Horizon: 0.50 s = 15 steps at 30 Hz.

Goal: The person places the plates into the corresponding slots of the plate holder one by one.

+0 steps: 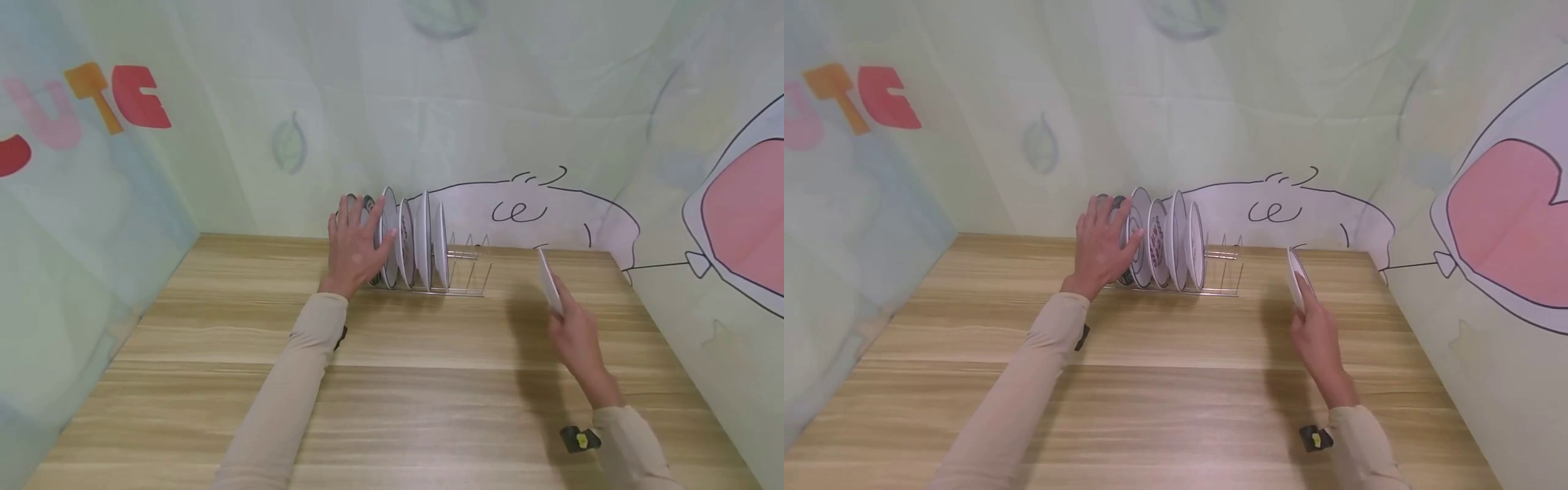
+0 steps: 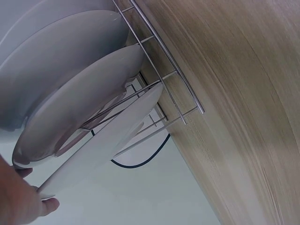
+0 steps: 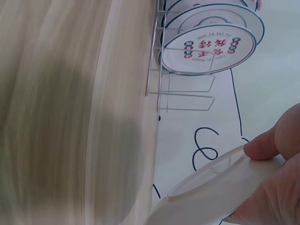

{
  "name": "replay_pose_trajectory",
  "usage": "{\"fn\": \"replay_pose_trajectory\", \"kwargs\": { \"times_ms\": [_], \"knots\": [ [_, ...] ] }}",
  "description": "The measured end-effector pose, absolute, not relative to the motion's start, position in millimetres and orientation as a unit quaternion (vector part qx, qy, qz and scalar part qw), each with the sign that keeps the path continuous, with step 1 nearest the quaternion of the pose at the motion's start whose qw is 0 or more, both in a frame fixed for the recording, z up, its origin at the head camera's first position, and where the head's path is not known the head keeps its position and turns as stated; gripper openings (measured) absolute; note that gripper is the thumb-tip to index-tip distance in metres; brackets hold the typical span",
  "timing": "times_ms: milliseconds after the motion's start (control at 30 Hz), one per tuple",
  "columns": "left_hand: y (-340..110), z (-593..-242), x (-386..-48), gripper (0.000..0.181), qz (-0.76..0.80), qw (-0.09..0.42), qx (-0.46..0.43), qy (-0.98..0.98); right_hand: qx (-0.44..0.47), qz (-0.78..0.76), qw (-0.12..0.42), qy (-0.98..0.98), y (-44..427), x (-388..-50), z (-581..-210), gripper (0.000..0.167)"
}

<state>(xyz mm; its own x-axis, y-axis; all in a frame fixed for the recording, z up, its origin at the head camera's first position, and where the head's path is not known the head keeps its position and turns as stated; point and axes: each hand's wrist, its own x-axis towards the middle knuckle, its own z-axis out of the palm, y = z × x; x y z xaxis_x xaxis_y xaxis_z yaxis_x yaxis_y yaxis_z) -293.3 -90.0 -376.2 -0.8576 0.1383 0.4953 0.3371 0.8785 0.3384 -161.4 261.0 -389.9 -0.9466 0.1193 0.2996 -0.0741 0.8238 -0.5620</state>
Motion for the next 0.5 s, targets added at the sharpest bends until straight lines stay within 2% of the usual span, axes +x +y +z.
{"fn": "replay_pose_trajectory", "kwargs": {
  "times_ms": [300,500],
  "knots": [
    [-91,-377,-294,0.066,-0.206,0.235,-0.126,-0.942,-0.04,0.328,0.124,-0.936,250,-151,-389,0.059],
    [-91,-376,-293,0.066,-0.208,0.234,-0.126,-0.941,-0.031,0.346,0.129,-0.929,246,-145,-390,0.057]
  ]
}}
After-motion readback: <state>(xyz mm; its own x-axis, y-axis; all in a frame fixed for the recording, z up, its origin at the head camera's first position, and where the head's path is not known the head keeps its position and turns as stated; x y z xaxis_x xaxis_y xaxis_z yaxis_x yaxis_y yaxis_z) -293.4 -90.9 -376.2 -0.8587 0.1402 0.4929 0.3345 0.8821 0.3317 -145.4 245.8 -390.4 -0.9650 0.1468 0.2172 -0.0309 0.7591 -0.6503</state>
